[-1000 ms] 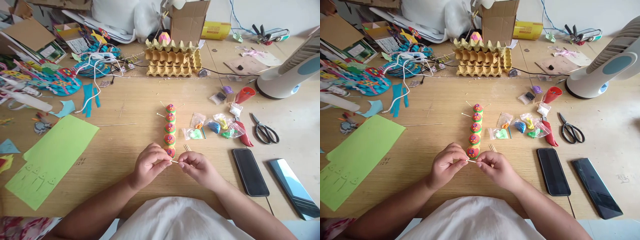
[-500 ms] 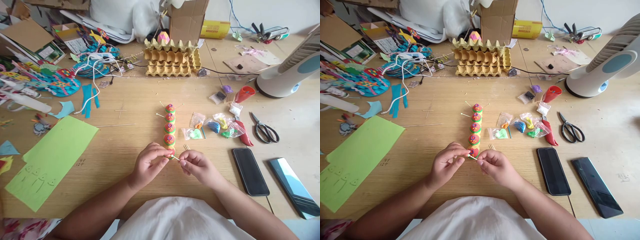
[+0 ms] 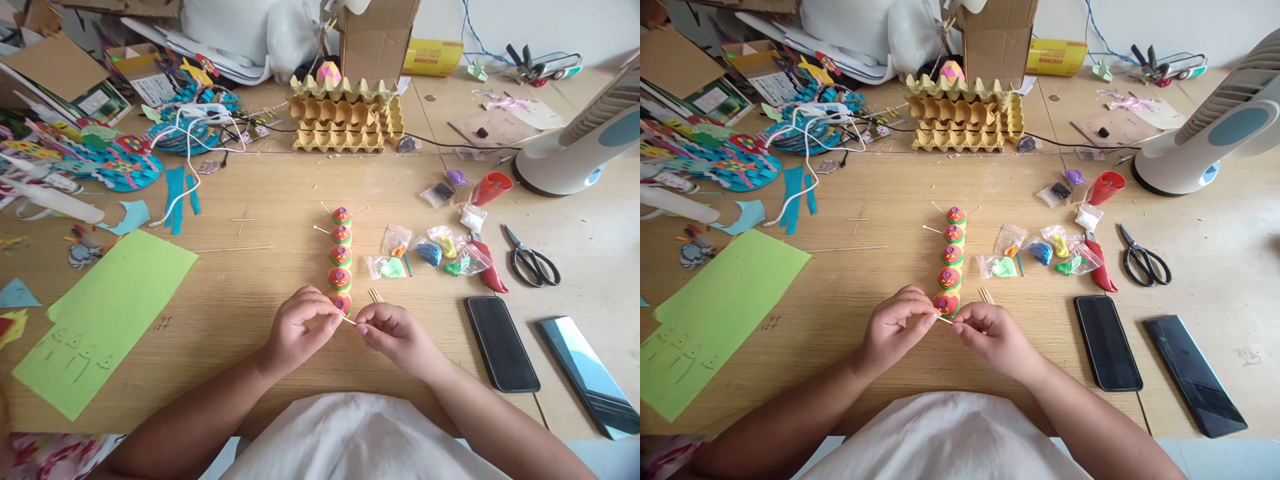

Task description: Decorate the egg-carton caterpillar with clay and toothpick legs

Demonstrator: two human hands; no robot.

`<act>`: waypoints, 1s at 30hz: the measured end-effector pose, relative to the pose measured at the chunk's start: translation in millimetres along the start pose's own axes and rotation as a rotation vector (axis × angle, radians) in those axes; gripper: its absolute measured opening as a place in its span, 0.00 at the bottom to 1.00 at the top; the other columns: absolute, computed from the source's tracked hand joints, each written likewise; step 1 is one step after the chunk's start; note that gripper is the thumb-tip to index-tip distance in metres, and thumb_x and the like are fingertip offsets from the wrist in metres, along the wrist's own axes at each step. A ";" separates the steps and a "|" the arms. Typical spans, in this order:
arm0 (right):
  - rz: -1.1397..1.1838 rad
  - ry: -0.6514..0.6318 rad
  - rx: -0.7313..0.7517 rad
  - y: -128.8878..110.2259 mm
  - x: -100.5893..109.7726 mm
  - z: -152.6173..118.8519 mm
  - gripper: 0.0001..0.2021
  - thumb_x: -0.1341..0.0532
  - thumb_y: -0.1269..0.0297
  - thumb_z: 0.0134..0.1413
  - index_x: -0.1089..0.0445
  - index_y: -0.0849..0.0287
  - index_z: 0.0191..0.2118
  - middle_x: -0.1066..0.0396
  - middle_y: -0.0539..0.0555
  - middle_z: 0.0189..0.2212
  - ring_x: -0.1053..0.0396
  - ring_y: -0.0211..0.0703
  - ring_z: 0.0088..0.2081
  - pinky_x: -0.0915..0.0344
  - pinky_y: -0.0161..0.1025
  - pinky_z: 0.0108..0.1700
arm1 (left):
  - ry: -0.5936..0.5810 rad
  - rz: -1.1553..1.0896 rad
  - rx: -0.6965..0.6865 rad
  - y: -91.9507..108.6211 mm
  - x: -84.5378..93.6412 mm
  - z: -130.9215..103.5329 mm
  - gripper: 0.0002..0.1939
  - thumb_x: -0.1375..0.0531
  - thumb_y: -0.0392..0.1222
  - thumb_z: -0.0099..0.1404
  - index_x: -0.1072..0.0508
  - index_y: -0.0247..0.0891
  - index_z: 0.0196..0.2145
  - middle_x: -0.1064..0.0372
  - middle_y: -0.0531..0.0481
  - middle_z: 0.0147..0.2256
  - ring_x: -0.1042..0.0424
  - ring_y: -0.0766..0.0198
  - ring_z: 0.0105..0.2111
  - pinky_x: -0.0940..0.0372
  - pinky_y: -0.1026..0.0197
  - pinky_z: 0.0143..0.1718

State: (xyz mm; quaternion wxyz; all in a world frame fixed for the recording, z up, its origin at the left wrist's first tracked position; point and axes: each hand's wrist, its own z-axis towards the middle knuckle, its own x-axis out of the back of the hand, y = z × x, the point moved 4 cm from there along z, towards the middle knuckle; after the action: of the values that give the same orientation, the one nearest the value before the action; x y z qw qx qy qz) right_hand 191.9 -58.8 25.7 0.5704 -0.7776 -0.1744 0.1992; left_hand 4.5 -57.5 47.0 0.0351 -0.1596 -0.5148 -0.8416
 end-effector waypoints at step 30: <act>0.297 0.522 0.205 -41.6 68.0 71.5 0.16 0.26 0.55 0.47 0.30 0.58 0.30 0.29 0.50 0.30 0.40 0.31 0.26 0.41 0.33 0.29 | 0.026 0.480 0.255 -110.6 53.7 77.1 0.16 0.30 0.42 0.59 0.20 0.41 0.46 0.21 0.45 0.45 0.26 0.51 0.47 0.34 0.48 0.52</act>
State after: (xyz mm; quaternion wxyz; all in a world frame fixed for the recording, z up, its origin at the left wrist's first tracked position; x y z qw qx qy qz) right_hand 212.2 45.5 38.7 0.6360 -0.7578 0.1142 0.0905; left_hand -53.1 67.5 1.0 0.2603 -0.2604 -0.5634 -0.7396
